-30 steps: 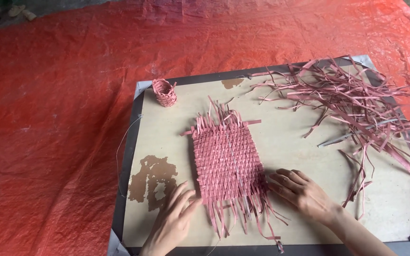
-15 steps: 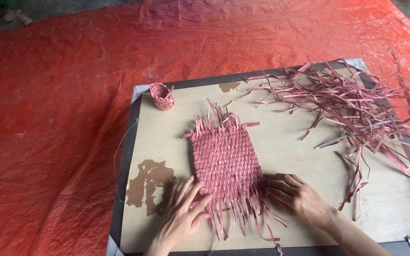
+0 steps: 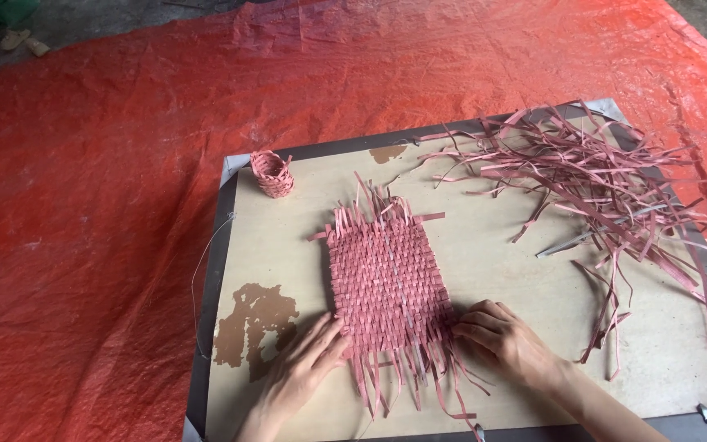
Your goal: Weaving thin pink plastic strips into a rectangular mat on a wooden board.
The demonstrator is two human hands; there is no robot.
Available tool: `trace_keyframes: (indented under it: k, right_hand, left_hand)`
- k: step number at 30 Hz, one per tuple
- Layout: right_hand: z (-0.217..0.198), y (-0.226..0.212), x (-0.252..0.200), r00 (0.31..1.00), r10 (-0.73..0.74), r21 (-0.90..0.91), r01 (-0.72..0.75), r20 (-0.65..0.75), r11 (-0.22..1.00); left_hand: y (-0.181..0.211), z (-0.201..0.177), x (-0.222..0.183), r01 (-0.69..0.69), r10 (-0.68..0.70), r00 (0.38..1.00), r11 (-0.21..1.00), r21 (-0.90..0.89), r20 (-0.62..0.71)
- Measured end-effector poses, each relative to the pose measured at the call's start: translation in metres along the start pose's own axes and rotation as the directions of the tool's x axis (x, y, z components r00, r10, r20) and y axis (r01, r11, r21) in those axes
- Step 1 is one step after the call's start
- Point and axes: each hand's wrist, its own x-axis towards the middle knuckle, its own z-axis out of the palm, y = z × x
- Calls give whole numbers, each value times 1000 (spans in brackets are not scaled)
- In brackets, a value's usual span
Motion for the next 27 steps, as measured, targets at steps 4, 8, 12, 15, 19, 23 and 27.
trace_keyframes:
  k: [4, 8, 12, 15, 19, 23, 27]
  right_hand:
    - [-1, -4, 4, 995, 10, 61, -4, -95, 998]
    - [3, -4, 3, 980, 146, 197, -118, -134, 973]
    - [2, -5, 2, 965, 212, 293, -161, -153, 942]
    - [6, 0, -4, 954, 274, 301, -227, -123, 926]
    - [9, 5, -9, 933, 347, 295, -307, -94, 905]
    - [6, -3, 0, 952, 283, 257, -247, -115, 934]
    - [5, -2, 4, 970, 217, 188, -193, -114, 963]
  left_hand:
    - [-4, 0, -6, 22, -22, 1000, 1000, -14, 1]
    - [1, -7, -2, 138, -138, 988, 990, 4, 71]
    - [1, -10, -2, 205, -202, 977, 978, -39, 63]
    - [6, -22, 4, 256, -253, 966, 965, -62, 52]
    - [5, -18, 2, 282, -276, 958, 954, -104, 71]
    - [3, -8, -2, 253, -243, 965, 961, -112, 100]
    - [9, -17, 11, 239, -229, 964, 969, -63, 133]
